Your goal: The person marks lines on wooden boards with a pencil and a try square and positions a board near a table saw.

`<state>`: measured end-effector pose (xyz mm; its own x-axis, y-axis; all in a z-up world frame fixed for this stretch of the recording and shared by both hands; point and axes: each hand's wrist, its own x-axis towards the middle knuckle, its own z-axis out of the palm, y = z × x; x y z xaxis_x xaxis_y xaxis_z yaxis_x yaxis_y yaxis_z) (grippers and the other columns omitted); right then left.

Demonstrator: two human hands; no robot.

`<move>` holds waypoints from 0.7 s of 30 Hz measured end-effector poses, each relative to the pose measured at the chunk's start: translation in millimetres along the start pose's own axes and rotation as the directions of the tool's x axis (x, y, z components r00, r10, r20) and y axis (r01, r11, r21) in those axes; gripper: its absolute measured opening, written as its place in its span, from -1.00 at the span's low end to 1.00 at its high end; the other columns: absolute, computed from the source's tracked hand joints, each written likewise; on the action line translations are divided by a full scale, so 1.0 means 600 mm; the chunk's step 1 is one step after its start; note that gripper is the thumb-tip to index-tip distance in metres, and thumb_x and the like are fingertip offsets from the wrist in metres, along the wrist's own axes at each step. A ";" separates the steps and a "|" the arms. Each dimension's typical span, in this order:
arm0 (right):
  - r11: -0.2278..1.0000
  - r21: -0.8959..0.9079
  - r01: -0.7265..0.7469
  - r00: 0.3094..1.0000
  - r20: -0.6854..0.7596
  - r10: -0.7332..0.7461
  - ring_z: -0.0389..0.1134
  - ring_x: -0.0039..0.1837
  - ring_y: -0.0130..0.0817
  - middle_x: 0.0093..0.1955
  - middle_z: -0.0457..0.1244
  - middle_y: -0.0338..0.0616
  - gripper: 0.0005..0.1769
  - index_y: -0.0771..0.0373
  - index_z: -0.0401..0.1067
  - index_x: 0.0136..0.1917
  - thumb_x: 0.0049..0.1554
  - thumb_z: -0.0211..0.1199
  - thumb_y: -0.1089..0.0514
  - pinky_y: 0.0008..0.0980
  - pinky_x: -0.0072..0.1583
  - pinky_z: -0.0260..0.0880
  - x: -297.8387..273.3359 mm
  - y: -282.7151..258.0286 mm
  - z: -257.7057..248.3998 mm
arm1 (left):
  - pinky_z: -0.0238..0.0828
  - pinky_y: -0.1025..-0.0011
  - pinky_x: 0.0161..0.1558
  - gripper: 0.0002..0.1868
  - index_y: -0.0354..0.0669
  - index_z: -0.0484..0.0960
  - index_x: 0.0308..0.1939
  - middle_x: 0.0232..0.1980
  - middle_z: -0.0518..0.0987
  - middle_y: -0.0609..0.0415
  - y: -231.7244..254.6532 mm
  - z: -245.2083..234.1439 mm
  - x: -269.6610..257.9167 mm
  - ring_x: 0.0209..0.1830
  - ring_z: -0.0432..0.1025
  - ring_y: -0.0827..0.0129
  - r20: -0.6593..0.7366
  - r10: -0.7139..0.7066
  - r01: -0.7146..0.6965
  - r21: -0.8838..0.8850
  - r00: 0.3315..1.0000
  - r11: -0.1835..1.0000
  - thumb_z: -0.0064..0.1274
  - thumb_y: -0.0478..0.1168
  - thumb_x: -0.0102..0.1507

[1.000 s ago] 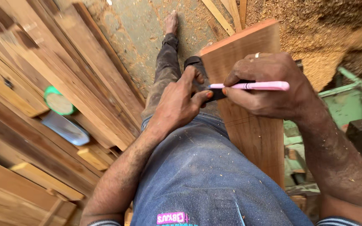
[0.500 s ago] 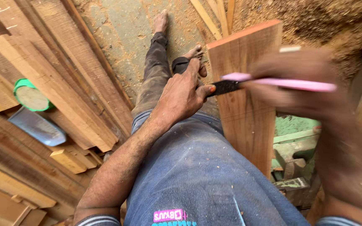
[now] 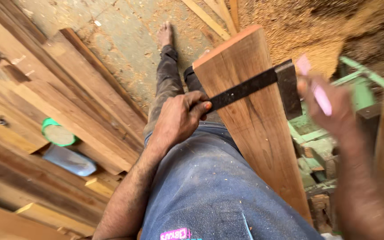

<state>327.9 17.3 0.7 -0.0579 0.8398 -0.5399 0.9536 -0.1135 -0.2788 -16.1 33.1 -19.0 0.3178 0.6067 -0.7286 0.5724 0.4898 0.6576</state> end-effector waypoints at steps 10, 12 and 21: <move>0.764 0.641 0.075 0.886 -0.394 0.244 0.43 0.08 -0.28 0.27 0.39 0.08 -0.40 0.35 0.40 0.39 0.15 0.49 0.14 -0.37 0.10 0.48 -0.091 -0.035 0.148 | 0.47 0.42 -0.33 -0.76 -0.23 0.77 -0.20 -0.42 0.70 0.07 0.032 -0.041 0.012 -0.42 0.54 0.44 0.096 -0.157 0.153 0.048 0.983 0.987 0.13 -0.13 0.32; 0.733 0.665 0.143 0.883 -0.421 0.210 0.46 0.11 -0.28 0.21 0.38 0.05 -0.38 0.34 0.39 0.38 0.11 0.50 0.16 -0.35 0.11 0.51 -0.082 -0.025 0.144 | 0.53 0.47 -0.31 -0.75 -0.24 0.78 -0.18 -0.37 0.73 0.11 0.028 -0.037 0.018 -0.39 0.56 0.49 0.117 -0.213 0.220 -0.047 0.970 0.974 0.14 -0.13 0.30; 0.703 0.699 0.135 0.901 -0.382 0.207 0.48 0.14 -0.21 0.17 0.39 0.07 -0.39 0.31 0.41 0.32 0.05 0.54 0.16 -0.31 0.13 0.52 -0.063 -0.036 0.138 | 0.49 0.51 -0.36 -0.70 -0.24 0.80 -0.25 -0.36 0.75 0.12 0.004 -0.053 0.021 -0.40 0.56 0.52 0.104 -0.309 0.312 -0.014 0.945 0.950 0.21 -0.05 0.26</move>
<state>284.7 -56.2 -38.6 0.2578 0.9357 -0.2408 0.4560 -0.3375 -0.8235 -35.0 61.7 -20.4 0.2026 0.3569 -0.9119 0.6322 0.6635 0.4001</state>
